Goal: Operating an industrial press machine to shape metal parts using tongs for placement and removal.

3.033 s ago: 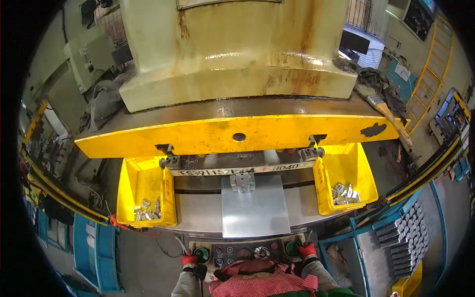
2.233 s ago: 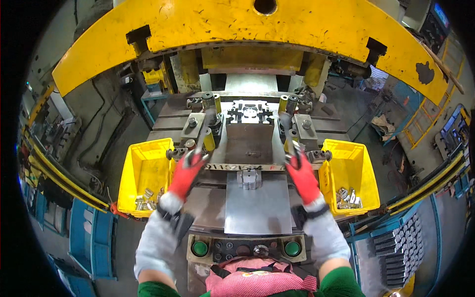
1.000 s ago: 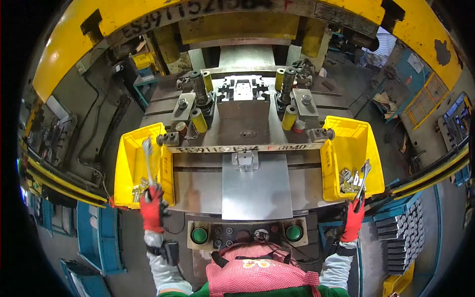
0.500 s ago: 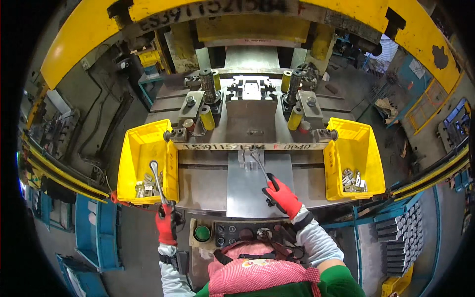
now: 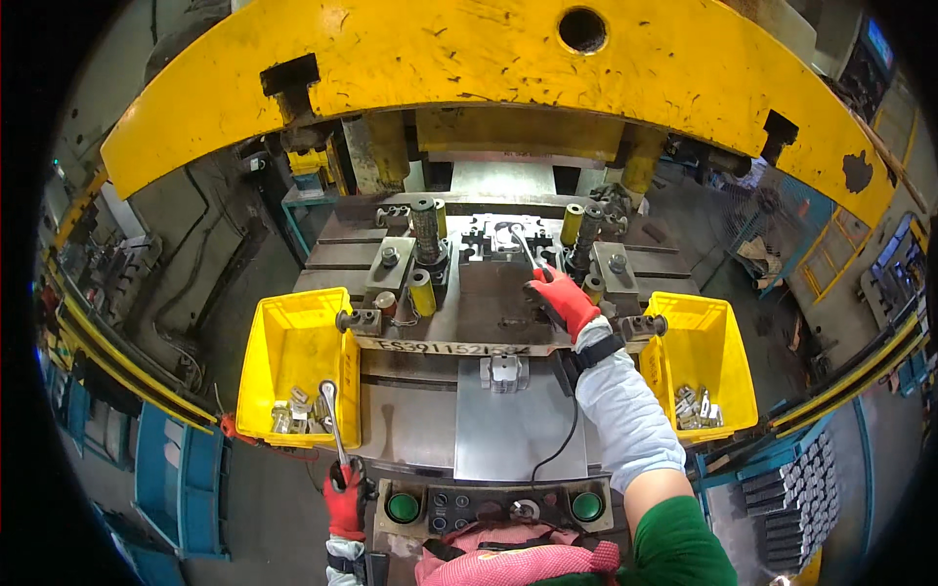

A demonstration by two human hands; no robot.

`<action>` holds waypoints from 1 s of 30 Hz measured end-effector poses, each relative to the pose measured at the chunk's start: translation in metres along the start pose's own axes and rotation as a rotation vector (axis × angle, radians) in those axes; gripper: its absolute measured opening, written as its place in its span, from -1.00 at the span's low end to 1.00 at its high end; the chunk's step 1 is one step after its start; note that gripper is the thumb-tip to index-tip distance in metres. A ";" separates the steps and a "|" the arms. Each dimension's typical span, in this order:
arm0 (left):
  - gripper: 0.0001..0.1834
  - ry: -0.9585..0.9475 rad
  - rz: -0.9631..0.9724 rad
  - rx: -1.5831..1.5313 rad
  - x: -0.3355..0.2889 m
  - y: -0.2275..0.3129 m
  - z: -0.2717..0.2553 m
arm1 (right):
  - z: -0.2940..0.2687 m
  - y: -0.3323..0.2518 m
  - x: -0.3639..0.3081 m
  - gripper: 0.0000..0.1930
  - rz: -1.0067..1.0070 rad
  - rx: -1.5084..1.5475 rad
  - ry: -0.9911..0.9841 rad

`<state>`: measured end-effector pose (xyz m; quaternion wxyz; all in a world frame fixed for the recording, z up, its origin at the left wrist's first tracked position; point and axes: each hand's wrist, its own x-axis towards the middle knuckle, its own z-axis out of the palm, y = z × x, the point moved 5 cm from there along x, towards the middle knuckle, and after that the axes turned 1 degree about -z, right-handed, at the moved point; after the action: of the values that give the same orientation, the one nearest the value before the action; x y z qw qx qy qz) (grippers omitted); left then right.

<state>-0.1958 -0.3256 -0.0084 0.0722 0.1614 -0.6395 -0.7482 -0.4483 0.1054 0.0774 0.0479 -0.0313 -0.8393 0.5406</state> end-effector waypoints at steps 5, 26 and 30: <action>-0.73 0.103 -0.117 -0.094 -0.008 -0.021 -0.021 | 0.016 -0.027 -0.007 -0.54 0.066 -0.296 0.025; -0.71 0.668 -0.449 -0.165 -0.049 -0.171 -0.101 | -0.123 0.160 -0.395 -0.50 0.267 -0.302 1.048; -0.70 0.588 -0.380 -0.103 -0.039 -0.158 -0.101 | -0.075 0.014 -0.274 -0.54 -0.105 0.016 0.663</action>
<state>-0.1103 -0.3806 -0.1702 0.1209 0.4823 -0.5112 -0.7010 -0.1678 0.1503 0.0828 0.3463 -0.1618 -0.7742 0.5045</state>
